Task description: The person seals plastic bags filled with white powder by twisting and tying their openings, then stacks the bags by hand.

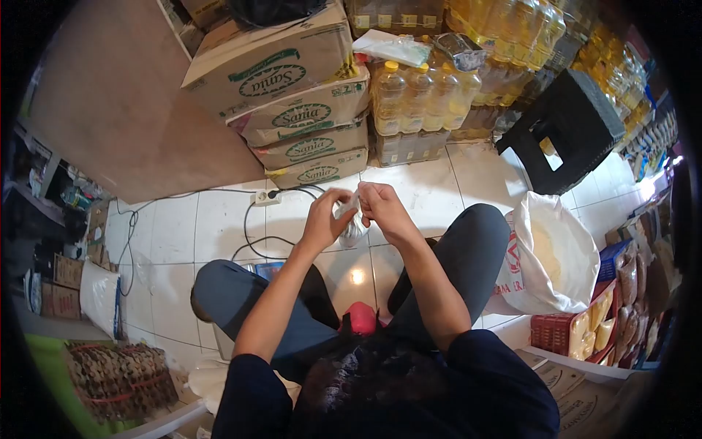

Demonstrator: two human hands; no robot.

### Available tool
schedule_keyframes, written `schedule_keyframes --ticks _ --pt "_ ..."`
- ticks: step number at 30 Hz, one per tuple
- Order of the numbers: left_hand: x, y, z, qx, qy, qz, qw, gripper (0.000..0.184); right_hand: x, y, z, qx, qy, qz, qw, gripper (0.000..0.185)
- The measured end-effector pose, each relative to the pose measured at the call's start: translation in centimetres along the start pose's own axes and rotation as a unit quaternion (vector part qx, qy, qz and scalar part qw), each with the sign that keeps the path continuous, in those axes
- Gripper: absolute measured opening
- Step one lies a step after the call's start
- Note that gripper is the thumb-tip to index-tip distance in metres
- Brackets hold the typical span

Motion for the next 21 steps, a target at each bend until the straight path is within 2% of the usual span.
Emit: schedule_keyframes --ticks 1,2,6,10,13,14,17,21 --pt "0.3 -0.4 -0.2 -0.011 -0.009 -0.016 1.0 0.016 -0.1 0.1 -0.2 -0.011 -0.012 0.001 1.0 0.035" --pt "0.8 -0.8 -0.4 -0.04 0.023 0.007 0.999 0.013 -0.4 0.0 -0.2 -0.01 -0.02 0.001 1.0 0.035" --pt "1.7 -1.6 -0.5 -0.013 0.036 -0.049 0.998 0.012 -1.7 0.1 0.1 -0.003 -0.06 0.003 0.998 0.037" --pt "1.5 -1.7 0.4 0.01 0.025 -0.013 1.0 0.011 -2.0 0.3 -0.4 -0.023 -0.094 0.007 0.995 0.037" --pt "-0.2 -1.5 0.2 -0.019 -0.003 0.041 0.999 0.013 -2.1 0.2 -0.6 -0.012 -0.105 0.017 0.994 0.038" --pt "-0.6 -1.5 0.4 -0.039 -0.067 0.01 0.997 0.018 -2.1 0.1 -0.4 -0.002 -0.109 0.021 0.994 0.038" --pt "-0.5 -1.9 0.1 -0.063 -0.056 -0.016 0.996 0.017 -2.0 -0.1 0.5 -0.001 -0.141 0.028 0.99 0.035" --pt "-0.6 -1.8 0.2 -0.064 -0.022 0.0 0.998 0.013 -2.5 0.4 -0.2 -0.025 -0.211 0.018 0.977 0.035"
Point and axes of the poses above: each hand's wrist, its own y-axis towards the middle knuckle, its own z-axis out of the palm, x = y × z, the point moved 7 cm from there along y, towards the middle knuckle, and after that the axes turned 7 degrees about z, right-handed, at the moved point
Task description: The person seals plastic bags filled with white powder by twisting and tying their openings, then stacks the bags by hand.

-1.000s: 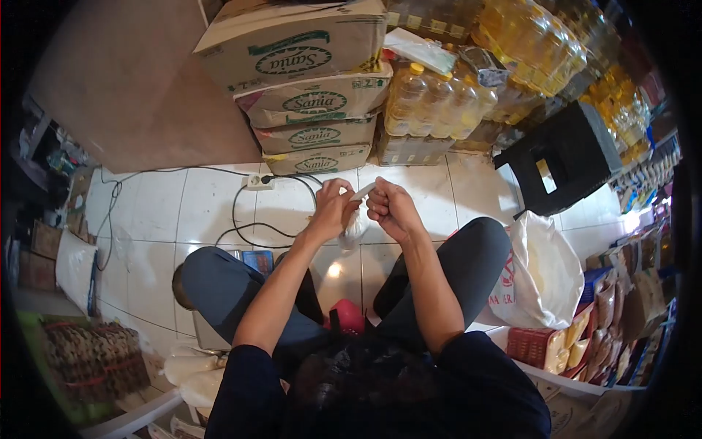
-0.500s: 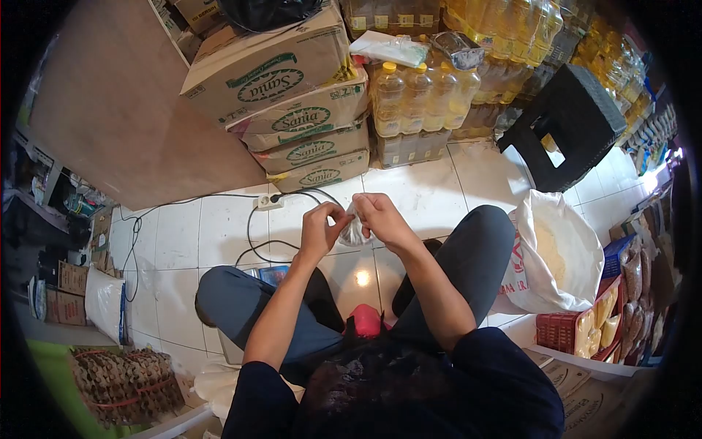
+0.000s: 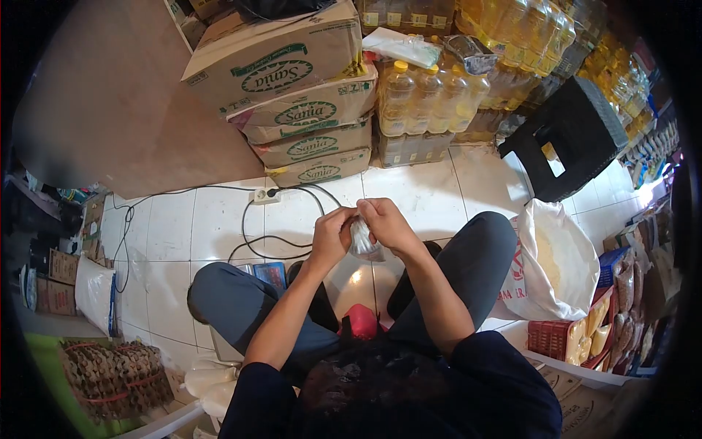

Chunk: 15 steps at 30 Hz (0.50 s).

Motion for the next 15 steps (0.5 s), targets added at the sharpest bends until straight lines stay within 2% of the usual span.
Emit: schedule_keyframes --ticks 5,10,12,15 --pt "0.7 0.1 -0.7 0.029 0.039 0.012 0.999 0.011 -0.4 0.2 0.0 -0.019 -0.051 -0.026 0.998 0.037" --pt "0.7 0.3 -0.1 0.06 0.036 0.067 0.995 0.011 -1.0 1.2 -0.1 -0.067 -0.141 -0.124 0.98 0.03" --pt "2.0 -0.1 -0.1 0.094 0.085 0.004 0.992 0.009 -0.6 1.1 0.6 -0.063 -0.137 -0.13 0.98 0.028" --pt "2.0 0.0 -0.3 0.105 0.08 0.007 0.991 0.011 0.5 0.6 1.4 -0.089 -0.224 -0.08 0.967 0.029"
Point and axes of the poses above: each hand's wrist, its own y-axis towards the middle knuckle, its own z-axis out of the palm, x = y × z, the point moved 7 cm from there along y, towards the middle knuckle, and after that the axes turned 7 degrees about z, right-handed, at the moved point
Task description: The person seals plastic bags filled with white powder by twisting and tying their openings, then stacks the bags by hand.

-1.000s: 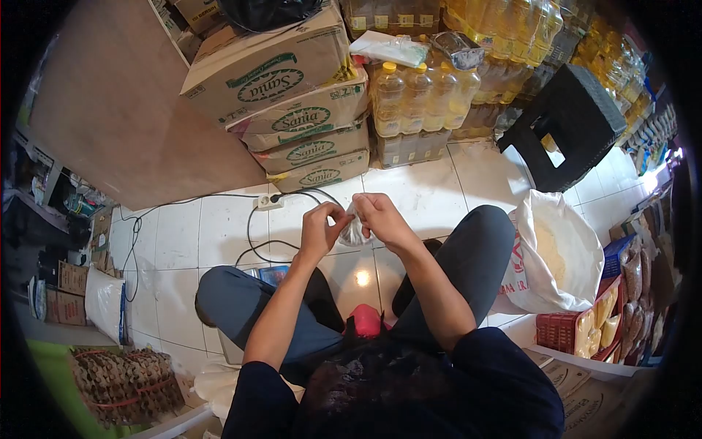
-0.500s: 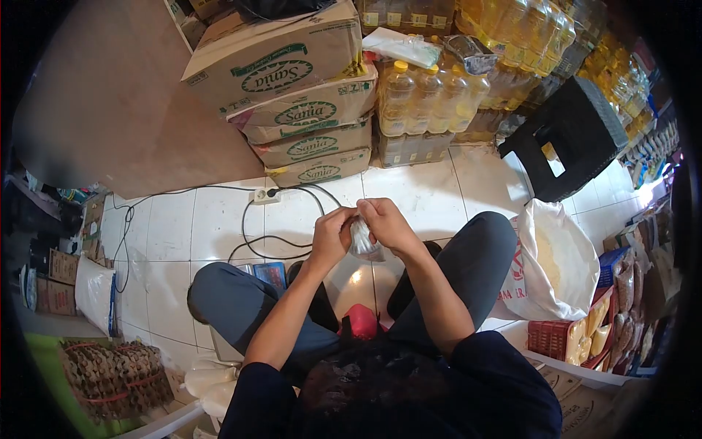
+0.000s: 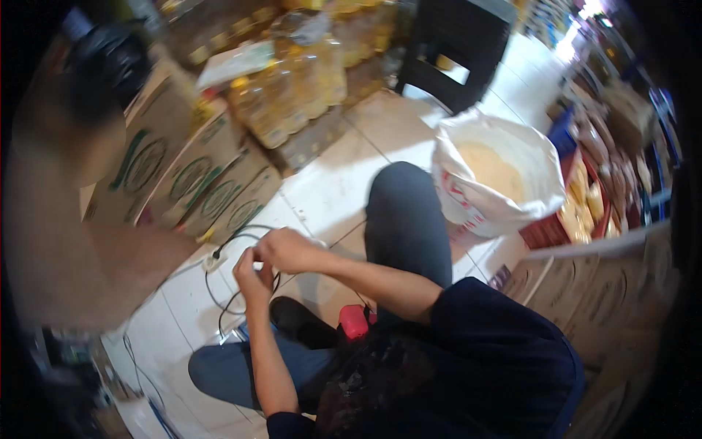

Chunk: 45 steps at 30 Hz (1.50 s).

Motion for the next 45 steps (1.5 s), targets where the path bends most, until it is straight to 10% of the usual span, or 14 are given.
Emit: schedule_keyframes --ticks 8,12,16,17,20,23,28,30,33,35,37,45 --pt "-0.7 2.8 -6.1 -0.055 0.012 -0.04 0.998 0.041 -0.8 2.1 4.9 -0.035 0.05 0.105 0.993 0.026" --pt "-7.3 6.1 -9.5 -0.101 -0.306 -0.063 0.944 0.034 0.8 1.6 6.3 -0.031 0.096 0.063 0.993 0.015" --pt "-19.4 8.9 -1.8 0.138 -0.449 -0.08 0.879 0.059 2.1 1.7 8.6 -0.067 0.147 -0.048 0.986 0.013" --pt "-22.4 7.9 3.5 0.227 -0.56 -0.226 0.764 0.062 2.3 1.6 9.4 -0.057 0.135 -0.057 0.987 0.014" --pt "-21.4 4.4 13.8 0.41 -0.48 -0.412 0.657 0.067 2.8 1.1 11.0 -0.028 0.114 -0.069 0.991 0.015" --pt "-12.0 12.0 13.8 0.281 -0.469 -0.385 0.744 0.069 2.9 0.7 11.3 -0.009 0.082 -0.065 0.994 0.016" --pt "-16.5 19.4 6.7 0.217 -0.445 -0.232 0.837 0.063 3.2 0.0 10.7 0.0 0.111 -0.023 0.994 0.016" --pt "-20.0 13.8 10.3 0.403 -0.602 -0.275 0.632 0.054 2.8 0.0 10.7 -0.015 0.116 -0.042 0.992 0.015" --pt "-9.4 14.3 9.0 0.273 -0.266 -0.169 0.909 0.051 1.9 0.4 11.6 -0.043 0.141 -0.07 0.987 0.017" --pt "-6.9 18.4 3.5 0.065 -0.015 -0.005 0.998 0.047 1.6 -0.2 9.1 0.055 0.077 0.034 0.995 0.018" --pt "-6.8 17.0 -2.3 -0.098 -0.291 -0.201 0.93 0.041 1.5 -0.2 7.8 0.055 0.066 0.057 0.995 0.019" --pt "0.6 4.0 -11.5 -0.186 -0.269 -0.143 0.934 0.036 2.2 0.5 1.3 -0.044 0.034 -0.054 0.997 0.031"
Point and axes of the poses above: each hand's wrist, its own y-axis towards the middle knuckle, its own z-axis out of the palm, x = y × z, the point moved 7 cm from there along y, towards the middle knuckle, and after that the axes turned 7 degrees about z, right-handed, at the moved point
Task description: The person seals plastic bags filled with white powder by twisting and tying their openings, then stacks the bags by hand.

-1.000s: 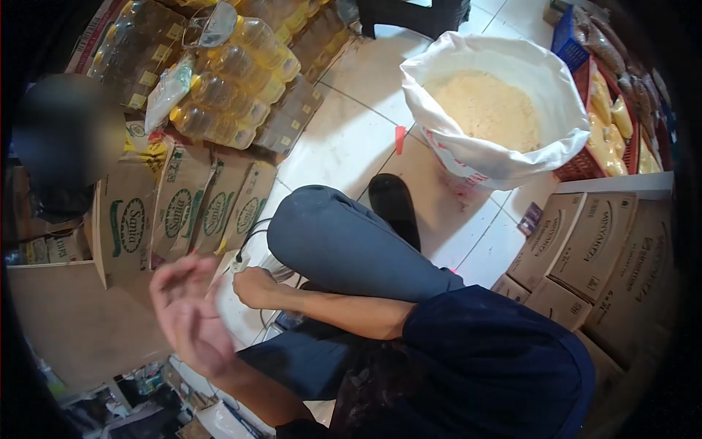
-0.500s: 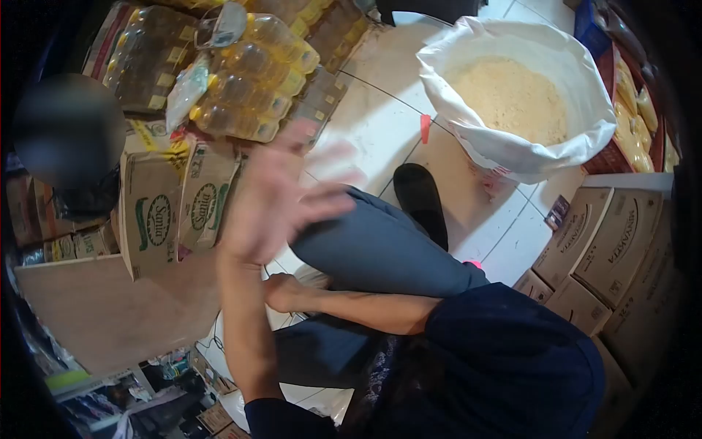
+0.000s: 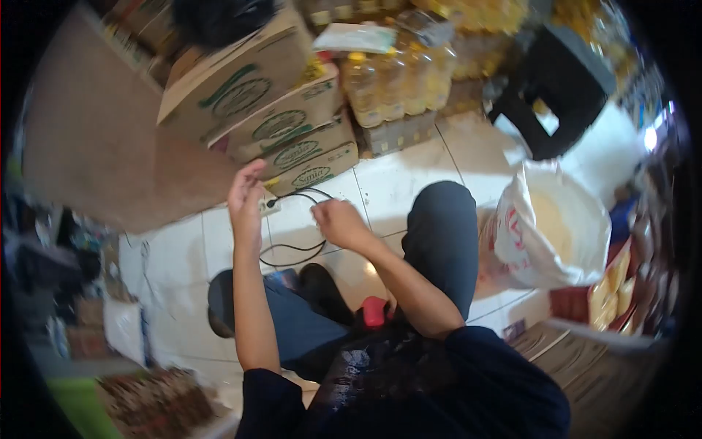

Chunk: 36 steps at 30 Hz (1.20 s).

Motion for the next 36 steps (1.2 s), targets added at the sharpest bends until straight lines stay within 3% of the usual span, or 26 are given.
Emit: schedule_keyframes --ticks 2,4,5,7,8,9,10,12,14,15,18,22,23,26,27,29,30,32,33,36 --pt "3.1 -2.1 -1.2 0.014 -0.025 -0.05 0.998 0.037 2.0 0.5 -2.9 0.032 -0.009 0.011 0.999 0.031" --pt "4.4 -3.3 -0.4 0.062 0.021 -0.054 0.996 0.038 4.1 1.8 -5.0 0.04 -0.052 -0.077 0.995 0.034" --pt "4.9 -4.1 0.5 0.086 0.043 -0.059 0.994 0.038 5.1 2.6 -5.8 0.074 -0.048 -0.073 0.993 0.035" --pt "2.8 -4.9 3.7 0.136 0.102 0.072 0.983 0.048 7.9 3.2 -6.5 0.161 -0.008 -0.032 0.986 0.036" --pt "3.6 -5.7 4.7 0.146 0.109 0.07 0.981 0.065 8.9 3.3 -6.4 0.194 0.001 -0.015 0.981 0.036" --pt "1.9 -6.3 5.4 0.137 0.143 0.133 0.971 0.076 9.4 3.4 -6.0 0.206 -0.012 -0.013 0.978 0.036" --pt "2.1 -6.8 5.7 0.111 0.164 0.138 0.97 0.082 9.7 3.4 -5.5 0.219 -0.024 -0.012 0.975 0.035" --pt "2.7 -7.0 5.7 0.074 0.131 0.115 0.982 0.077 10.0 2.8 -4.5 0.247 -0.026 -0.023 0.969 0.034" --pt "3.5 -6.7 5.5 0.038 0.097 0.112 0.988 0.055 9.8 2.4 -4.0 0.258 -0.01 -0.012 0.966 0.033" --pt "2.6 -6.4 5.6 0.095 0.119 0.122 0.981 0.04 9.4 2.3 -4.0 0.257 0.002 0.005 0.966 0.033" --pt "4.0 -6.9 6.8 0.134 0.097 0.171 0.971 0.018 8.7 2.1 -4.2 0.246 0.042 0.044 0.967 0.034" --pt "4.3 -7.5 7.4 0.125 0.065 0.106 0.984 0.024 7.0 2.1 -4.3 0.231 0.084 0.076 0.966 0.035" --pt "4.2 -7.6 7.3 0.098 0.077 0.139 0.982 0.034 6.4 2.3 -4.3 0.226 0.096 0.081 0.966 0.035" --pt "5.4 -7.5 7.1 0.121 0.009 -0.016 0.993 0.042 4.6 3.6 -5.2 0.161 0.041 0.07 0.984 0.032" --pt "5.6 -7.4 6.9 0.117 0.018 0.0 0.993 0.046 5.3 3.8 -6.0 0.086 -0.058 -0.007 0.995 0.025" --pt "6.6 -7.6 6.7 0.11 0.002 -0.043 0.993 0.047 7.6 3.1 -6.5 -0.067 -0.246 -0.165 0.953 0.011" --pt "6.9 -7.6 6.3 0.106 -0.005 -0.064 0.992 0.048 8.7 2.6 -6.3 -0.066 -0.233 -0.22 0.945 0.004" --pt "7.2 -7.6 6.1 0.113 0.022 -0.058 0.992 0.05 11.5 0.8 -6.1 -0.059 -0.202 -0.323 0.923 0.027" --pt "6.8 -7.6 6.0 0.112 0.029 -0.042 0.992 0.05 11.8 0.2 -5.6 -0.015 -0.235 -0.322 0.917 0.041" --pt "6.3 -7.3 5.8 0.121 0.082 0.012 0.989 0.049 12.9 -1.6 -3.9 0.006 -0.314 -0.355 0.881 0.042"
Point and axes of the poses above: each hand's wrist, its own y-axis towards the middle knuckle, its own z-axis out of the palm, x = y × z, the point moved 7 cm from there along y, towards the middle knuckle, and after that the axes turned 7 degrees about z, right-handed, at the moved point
